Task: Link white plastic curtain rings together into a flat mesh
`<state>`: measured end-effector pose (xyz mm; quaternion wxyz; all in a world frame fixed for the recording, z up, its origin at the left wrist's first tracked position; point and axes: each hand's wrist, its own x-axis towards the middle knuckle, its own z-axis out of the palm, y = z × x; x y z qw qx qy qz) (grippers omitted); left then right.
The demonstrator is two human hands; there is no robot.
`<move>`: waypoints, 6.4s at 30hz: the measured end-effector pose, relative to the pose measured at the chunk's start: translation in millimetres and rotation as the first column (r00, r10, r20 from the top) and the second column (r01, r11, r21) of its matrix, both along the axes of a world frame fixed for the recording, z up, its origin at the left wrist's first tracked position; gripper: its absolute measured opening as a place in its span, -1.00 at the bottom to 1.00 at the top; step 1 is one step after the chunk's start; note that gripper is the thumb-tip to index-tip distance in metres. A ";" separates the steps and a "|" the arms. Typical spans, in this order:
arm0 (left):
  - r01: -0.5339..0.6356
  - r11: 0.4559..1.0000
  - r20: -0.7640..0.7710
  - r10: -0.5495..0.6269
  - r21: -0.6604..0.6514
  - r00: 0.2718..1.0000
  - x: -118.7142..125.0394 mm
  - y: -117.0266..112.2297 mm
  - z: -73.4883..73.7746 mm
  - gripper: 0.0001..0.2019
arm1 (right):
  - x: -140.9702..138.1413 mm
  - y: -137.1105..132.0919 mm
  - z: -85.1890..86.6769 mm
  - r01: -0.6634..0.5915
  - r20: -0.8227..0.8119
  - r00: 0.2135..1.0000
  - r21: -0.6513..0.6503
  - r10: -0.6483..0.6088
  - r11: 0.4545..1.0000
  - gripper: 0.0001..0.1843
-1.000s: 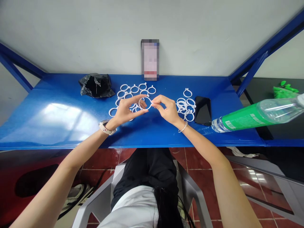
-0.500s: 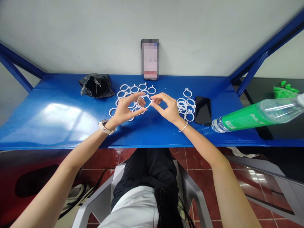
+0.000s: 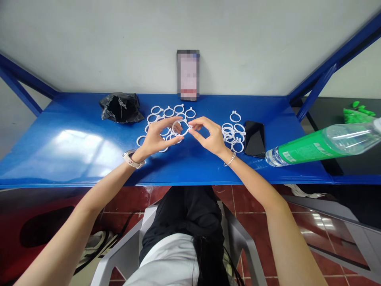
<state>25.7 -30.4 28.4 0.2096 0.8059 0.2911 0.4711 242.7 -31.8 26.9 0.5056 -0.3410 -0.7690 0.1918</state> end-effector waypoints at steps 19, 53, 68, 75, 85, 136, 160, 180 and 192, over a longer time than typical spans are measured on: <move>-0.030 0.997 -0.050 0.033 0.075 0.998 -1.0 0.9 -0.2 -0.53 | 0.3 1.1 -0.5 -0.006 0.002 1.000 0.002 0.006 1.000 -0.85; 0.349 0.855 0.233 -0.277 -0.383 0.932 2.0 4.7 -9.8 -0.36 | -0.7 -1.9 1.5 -0.188 -0.196 0.969 -0.199 0.149 0.962 -0.77; 0.335 0.877 0.219 -0.272 -0.346 0.937 1.7 3.7 -9.3 -0.38 | -1.5 0.1 -2.5 -0.238 -0.216 0.958 -0.229 0.189 0.944 -0.80; 0.215 0.932 0.126 -0.185 -0.293 0.975 2.1 -0.2 -4.9 -0.45 | -3.0 -1.4 -3.8 -0.161 -0.107 0.984 -0.192 0.143 0.968 -0.85; -0.016 0.999 -0.152 0.020 0.028 0.988 2.2 1.4 -7.2 -0.54 | -1.3 -1.2 0.1 -0.124 0.005 0.992 -0.025 0.124 0.992 -0.76; -0.074 0.989 -0.194 0.099 0.131 0.976 1.6 -2.7 -2.9 -0.60 | -1.4 -1.0 0.7 -0.007 -0.035 0.999 0.008 0.007 1.000 -0.79; -0.086 0.984 -0.203 0.117 0.154 0.972 0.6 -1.4 -3.1 -0.60 | -1.7 0.5 -2.2 -0.032 -0.036 0.999 0.003 0.032 0.999 -0.85; -0.080 0.979 -0.167 0.112 0.188 0.980 -0.2 -0.8 -0.5 -0.56 | -1.0 -0.8 1.0 -0.050 -0.013 0.999 0.009 0.050 0.999 -0.87; -0.079 0.981 -0.174 0.109 0.175 0.979 -0.3 -0.2 -1.0 -0.56 | -1.4 -3.4 2.3 -0.049 0.002 0.999 0.000 0.049 0.999 -0.87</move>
